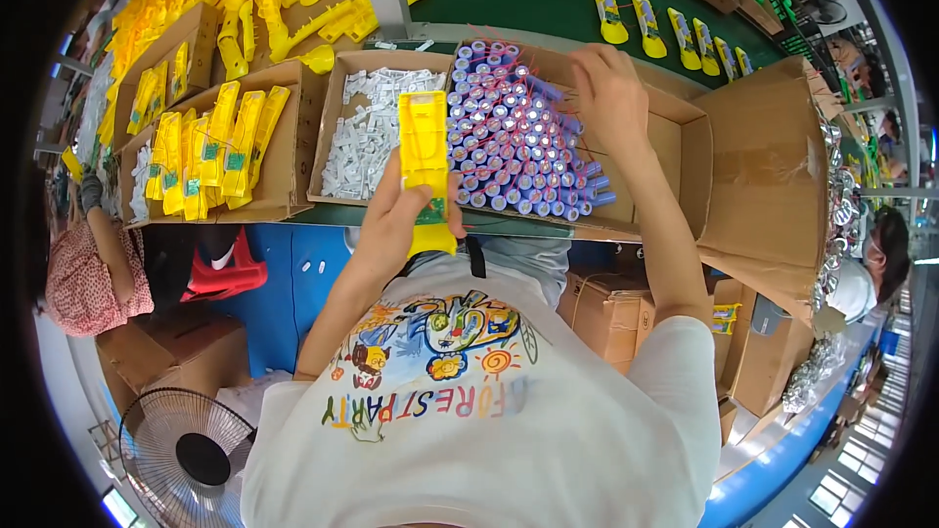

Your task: Manually assembling handheld flashlights by inserting batteries and internal components into plastic casings on an assembly line.

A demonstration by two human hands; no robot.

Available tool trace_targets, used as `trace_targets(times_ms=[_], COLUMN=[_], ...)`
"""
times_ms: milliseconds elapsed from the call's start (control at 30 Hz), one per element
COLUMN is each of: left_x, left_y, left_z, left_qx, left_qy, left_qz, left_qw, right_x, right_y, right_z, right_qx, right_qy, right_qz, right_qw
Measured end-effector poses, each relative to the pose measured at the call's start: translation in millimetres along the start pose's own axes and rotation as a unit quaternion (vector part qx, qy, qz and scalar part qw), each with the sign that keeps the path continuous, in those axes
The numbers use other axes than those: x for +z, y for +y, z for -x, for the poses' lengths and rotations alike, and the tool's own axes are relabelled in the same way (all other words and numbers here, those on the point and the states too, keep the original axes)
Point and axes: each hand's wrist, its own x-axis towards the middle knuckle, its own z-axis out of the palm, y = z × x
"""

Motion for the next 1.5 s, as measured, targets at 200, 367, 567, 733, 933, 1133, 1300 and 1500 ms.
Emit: trace_targets(times_ms=[200,367,567,733,933,1133,1300,1500], left_x=[-7.6,-8.2,-8.0,3.7,-0.3,-27.0,-67.5,-78.1], left_y=[3.2,-11.4,-14.6,-18.4,-19.9,4.0,20.0,19.4], left_z=[5.9,3.3,6.2,-2.8,-1.2,8.9,19.3,37.2], left_qx=[-0.022,0.035,0.066,0.082,0.133,0.042,0.102,0.112], left_qy=[0.039,0.006,0.040,0.022,0.042,0.089,0.226,0.233], left_qz=[-0.043,-0.055,-0.072,-0.127,-0.217,-0.116,0.142,0.207], left_qw=[0.998,0.998,0.994,0.988,0.966,0.988,0.958,0.944], right_x=[28.9,45.1,-11.5,-37.9,-1.7,49.1,169.4,174.0], right_y=[35.7,53.3,12.5,-96.8,-121.0,-139.3,-128.6,-132.1], right_z=[16.2,16.4,-17.4,-31.8,-43.1,-53.9,-84.5,-83.8], right_qx=[0.085,0.012,0.189,0.280,0.277,0.219,-0.072,-0.264], right_qy=[-0.107,-0.258,-0.294,-0.330,-0.499,-0.520,-0.434,-0.410], right_qz=[-0.064,0.089,-0.023,-0.422,-0.408,-0.434,-0.302,-0.118], right_qw=[0.989,0.962,0.937,0.797,0.712,0.702,0.846,0.865])
